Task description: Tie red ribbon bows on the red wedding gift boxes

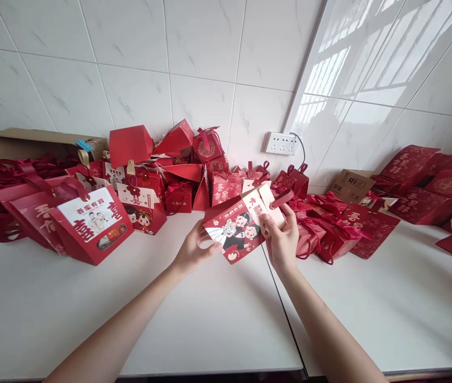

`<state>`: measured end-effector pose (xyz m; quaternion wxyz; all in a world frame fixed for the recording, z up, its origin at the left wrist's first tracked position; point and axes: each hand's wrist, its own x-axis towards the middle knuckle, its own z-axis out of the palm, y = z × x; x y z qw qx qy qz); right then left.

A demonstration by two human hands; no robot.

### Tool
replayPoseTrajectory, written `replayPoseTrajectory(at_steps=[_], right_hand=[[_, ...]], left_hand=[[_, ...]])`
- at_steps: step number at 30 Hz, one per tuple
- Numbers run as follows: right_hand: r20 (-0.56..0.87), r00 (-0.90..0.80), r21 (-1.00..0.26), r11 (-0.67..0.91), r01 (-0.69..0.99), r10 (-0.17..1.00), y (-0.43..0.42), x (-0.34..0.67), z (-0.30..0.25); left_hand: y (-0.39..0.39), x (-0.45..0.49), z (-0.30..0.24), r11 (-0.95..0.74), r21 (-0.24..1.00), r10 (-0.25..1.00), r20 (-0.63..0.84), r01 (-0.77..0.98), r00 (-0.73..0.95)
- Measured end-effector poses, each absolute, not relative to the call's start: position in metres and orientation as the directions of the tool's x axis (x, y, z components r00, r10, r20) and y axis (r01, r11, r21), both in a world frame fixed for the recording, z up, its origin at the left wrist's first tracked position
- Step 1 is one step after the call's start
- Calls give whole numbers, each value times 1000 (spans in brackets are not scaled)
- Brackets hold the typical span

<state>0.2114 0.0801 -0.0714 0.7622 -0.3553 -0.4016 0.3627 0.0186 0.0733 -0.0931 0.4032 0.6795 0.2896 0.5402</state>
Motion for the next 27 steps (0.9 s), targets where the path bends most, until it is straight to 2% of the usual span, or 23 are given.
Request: replayPoseTrajectory(at_steps=[2, 4, 6, 8, 10, 16, 18, 20, 21, 24, 27], right_hand=[[352, 341, -830, 460, -316, 871, 83, 208, -76], [328, 199, -830, 382, -407, 923, 86, 205, -79], [294, 81, -831, 297, -470, 952, 89, 204, -81], [279, 66, -822, 274, -499, 958, 89, 204, -81], [298, 98, -806, 305, -506, 949, 88, 204, -79], [298, 92, -808, 302, -507, 950, 84, 205, -75], [310, 100, -804, 317, -504, 946, 85, 205, -77], [331, 108, -807, 341, -483, 937, 87, 206, -79], [343, 105, -812, 351, -466, 934, 88, 206, -80], [366, 71, -841, 362, -402, 928, 86, 205, -81], [341, 2, -868, 316, -382, 940, 81, 202, -82]], left_hand=[[74, 16, -92, -610, 791, 784, 596, 39, 172], [73, 11, -91, -731, 646, 677, 725, 219, 122], [73, 5, -89, -795, 463, 554, 818, 392, 156], [73, 0, -87, -820, 326, 466, 858, 470, 218], [74, -4, -86, -832, 254, 410, 880, 493, 239], [76, -5, -86, -852, 138, 306, 914, 505, 267], [75, -3, -87, -861, 175, 326, 911, 478, 253], [75, 0, -88, -851, 317, 421, 888, 417, 184], [75, 2, -89, -829, 430, 500, 857, 359, 128], [78, 6, -89, -682, 717, 723, 691, 144, -18], [82, 7, -85, -456, 890, 884, 455, 12, -112]])
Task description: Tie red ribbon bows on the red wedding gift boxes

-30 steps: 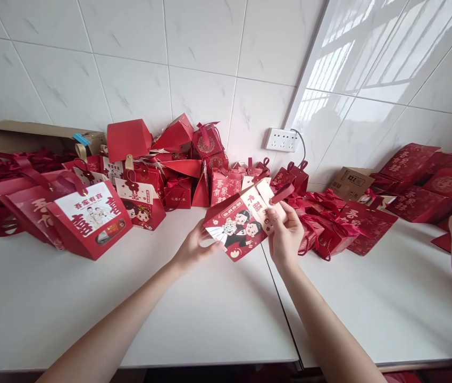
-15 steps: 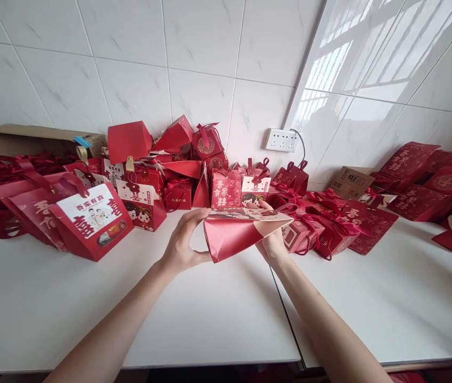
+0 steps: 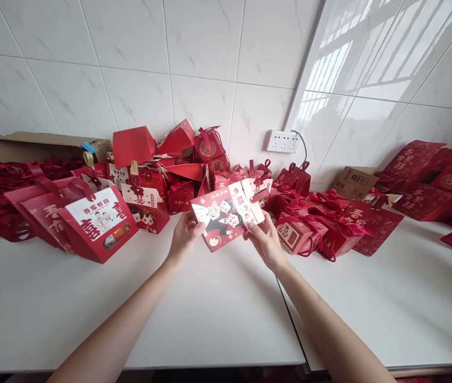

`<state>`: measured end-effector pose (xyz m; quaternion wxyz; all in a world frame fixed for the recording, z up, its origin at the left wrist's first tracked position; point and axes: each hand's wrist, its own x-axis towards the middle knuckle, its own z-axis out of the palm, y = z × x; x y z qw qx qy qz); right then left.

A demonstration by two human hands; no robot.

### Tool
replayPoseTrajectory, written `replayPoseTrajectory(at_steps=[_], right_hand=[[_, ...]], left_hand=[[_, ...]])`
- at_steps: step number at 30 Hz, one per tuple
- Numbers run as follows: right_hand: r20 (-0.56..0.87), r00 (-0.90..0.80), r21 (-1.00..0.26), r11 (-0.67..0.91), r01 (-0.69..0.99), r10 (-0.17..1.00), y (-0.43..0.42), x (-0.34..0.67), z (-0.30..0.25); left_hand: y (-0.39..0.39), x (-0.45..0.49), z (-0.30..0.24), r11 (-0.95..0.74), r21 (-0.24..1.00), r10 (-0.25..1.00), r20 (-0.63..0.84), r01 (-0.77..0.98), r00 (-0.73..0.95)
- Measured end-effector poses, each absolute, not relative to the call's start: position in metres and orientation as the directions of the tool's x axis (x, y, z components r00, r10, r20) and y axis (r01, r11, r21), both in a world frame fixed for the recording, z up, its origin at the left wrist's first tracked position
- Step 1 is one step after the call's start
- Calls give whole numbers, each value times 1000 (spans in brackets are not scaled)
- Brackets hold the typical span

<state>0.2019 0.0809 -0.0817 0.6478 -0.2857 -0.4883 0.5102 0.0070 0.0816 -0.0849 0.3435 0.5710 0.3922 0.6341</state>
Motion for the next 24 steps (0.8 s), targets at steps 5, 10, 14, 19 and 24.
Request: replayPoseTrajectory(at_steps=[5, 10, 14, 19, 24], right_hand=[[106, -66, -914, 71, -399, 992, 78, 195, -85], [-88, -43, -892, -98, -441, 995, 88, 198, -92], [-112, -66, -891, -130, -434, 992, 91, 201, -95], [75, 139, -941, 116, -316, 987, 84, 198, -89], [318, 252, -912, 368, -183, 914, 70, 196, -76]], left_hand=[[81, 8, -80, -233, 968, 970, 225, -91, -92], [75, 13, -81, -213, 957, 957, 246, -198, 155], [71, 13, -78, -235, 948, 928, 284, -214, 240], [75, 10, -80, -161, 968, 943, 209, -193, 258], [84, 11, -89, -9, 989, 970, 45, -150, 240]])
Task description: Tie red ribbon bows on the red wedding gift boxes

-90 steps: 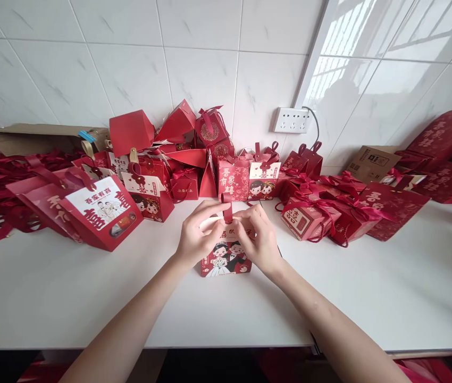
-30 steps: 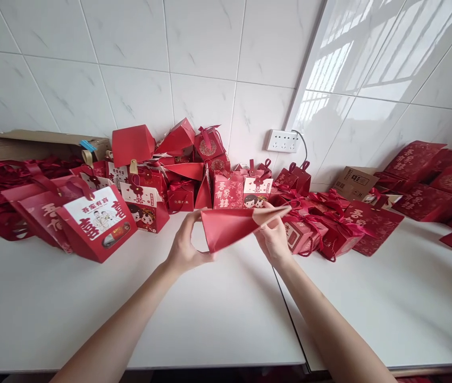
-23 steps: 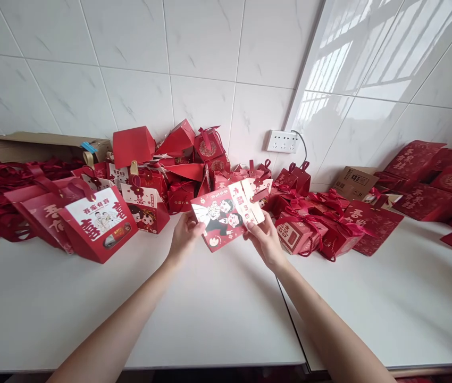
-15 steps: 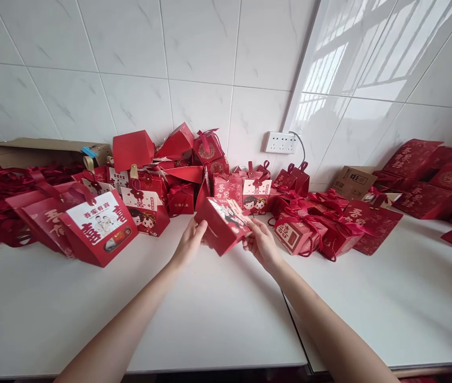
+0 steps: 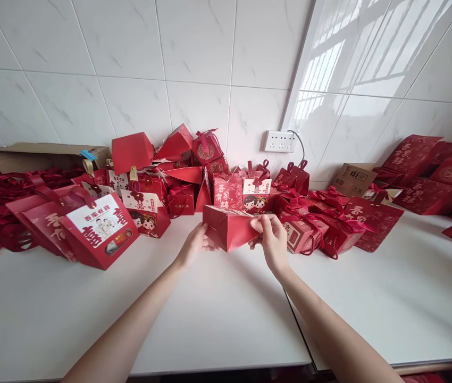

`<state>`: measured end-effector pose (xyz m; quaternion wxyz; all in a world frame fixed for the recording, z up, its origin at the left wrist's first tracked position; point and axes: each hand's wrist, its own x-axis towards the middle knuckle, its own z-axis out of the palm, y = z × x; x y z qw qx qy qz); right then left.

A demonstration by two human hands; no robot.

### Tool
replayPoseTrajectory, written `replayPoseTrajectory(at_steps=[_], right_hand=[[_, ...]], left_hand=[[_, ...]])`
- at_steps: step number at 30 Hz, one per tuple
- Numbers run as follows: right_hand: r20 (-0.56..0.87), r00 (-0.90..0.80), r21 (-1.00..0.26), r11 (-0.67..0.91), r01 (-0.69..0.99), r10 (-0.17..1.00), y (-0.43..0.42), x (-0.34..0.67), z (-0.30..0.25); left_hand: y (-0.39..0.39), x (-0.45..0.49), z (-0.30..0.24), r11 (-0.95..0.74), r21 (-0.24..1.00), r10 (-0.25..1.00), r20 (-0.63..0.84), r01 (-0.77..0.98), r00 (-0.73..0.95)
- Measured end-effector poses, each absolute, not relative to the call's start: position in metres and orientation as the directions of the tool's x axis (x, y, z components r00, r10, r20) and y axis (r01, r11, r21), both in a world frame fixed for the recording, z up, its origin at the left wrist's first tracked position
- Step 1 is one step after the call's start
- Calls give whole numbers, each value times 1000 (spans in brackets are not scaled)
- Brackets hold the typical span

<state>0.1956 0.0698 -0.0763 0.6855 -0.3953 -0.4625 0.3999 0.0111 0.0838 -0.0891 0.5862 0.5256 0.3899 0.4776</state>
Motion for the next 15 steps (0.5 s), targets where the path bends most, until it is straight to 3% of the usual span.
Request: replayPoseTrajectory(at_steps=[5, 9, 11, 15], right_hand=[[492, 256, -857, 515, -27, 832, 63, 197, -76], [716, 202, -697, 671, 255, 668, 66, 203, -86], [793, 130, -599, 726, 338, 595, 66, 204, -90], [815, 90, -578, 789, 208, 573, 64, 199, -87]], left_hand=[[84, 15, -91, 101, 991, 958, -75, -84, 275], [83, 14, -94, -4, 989, 968, 41, -148, 248], [81, 12, -95, -93, 993, 972, 108, -78, 209], [72, 9, -93, -288, 938, 921, 216, 193, 323]])
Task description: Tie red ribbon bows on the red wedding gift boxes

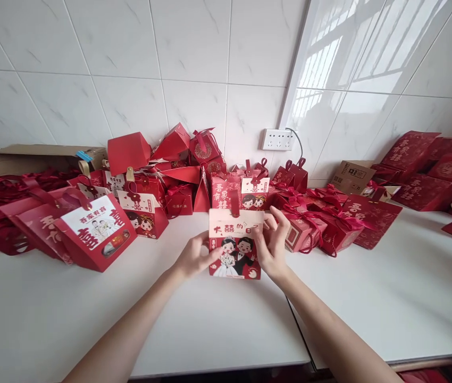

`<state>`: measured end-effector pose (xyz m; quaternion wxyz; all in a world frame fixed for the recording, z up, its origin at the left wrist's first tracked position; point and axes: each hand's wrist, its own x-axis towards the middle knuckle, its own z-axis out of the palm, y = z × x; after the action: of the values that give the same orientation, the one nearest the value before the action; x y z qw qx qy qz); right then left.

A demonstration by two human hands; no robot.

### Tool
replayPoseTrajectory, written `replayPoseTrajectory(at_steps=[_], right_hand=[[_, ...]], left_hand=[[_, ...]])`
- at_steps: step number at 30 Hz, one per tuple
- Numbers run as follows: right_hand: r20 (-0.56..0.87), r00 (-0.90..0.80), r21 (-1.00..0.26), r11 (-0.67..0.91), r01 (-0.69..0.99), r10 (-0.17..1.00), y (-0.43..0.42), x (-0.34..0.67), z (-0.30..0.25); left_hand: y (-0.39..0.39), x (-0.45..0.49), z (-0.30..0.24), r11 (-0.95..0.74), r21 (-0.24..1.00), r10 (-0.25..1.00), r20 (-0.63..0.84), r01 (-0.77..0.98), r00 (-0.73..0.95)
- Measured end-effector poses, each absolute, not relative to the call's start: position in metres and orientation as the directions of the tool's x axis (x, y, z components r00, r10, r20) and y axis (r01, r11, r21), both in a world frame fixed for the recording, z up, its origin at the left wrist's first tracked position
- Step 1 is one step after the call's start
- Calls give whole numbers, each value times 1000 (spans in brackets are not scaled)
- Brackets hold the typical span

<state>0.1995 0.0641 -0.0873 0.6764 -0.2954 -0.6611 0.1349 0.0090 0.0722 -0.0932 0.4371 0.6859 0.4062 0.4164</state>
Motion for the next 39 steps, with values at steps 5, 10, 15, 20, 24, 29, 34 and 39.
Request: replayPoseTrajectory(at_steps=[5, 10, 15, 20, 24, 29, 34, 39], right_hand=[[760, 104, -648, 760, 50, 641, 60, 194, -81], [740, 93, -669, 743, 10, 666, 57, 193, -80], [711, 101, -700, 715, 5, 696, 53, 193, -79], [682, 106, -726, 687, -22, 724, 54, 194, -79], [498, 250, -806, 550, -219, 830, 67, 198, -80], [293, 426, -748, 483, -456, 856, 83, 207, -82], [327, 400, -746, 494, -446, 856, 86, 211, -83], [363, 313, -719, 478, -505, 878, 86, 207, -83]], left_hand=[[64, 9, -90, -480, 814, 858, 357, 328, 369], [64, 7, -91, -562, 769, 816, 453, 306, 359], [63, 6, -91, -577, 760, 806, 474, 298, 354], [62, 6, -90, -595, 724, 800, 496, 348, 338], [66, 5, -90, -625, 691, 781, 551, 365, 295], [66, 14, -97, -597, 759, 795, 516, 261, 319], [57, 24, -99, -610, 714, 792, 541, 344, 283], [63, 17, -101, -772, 464, 607, 742, 434, 286]])
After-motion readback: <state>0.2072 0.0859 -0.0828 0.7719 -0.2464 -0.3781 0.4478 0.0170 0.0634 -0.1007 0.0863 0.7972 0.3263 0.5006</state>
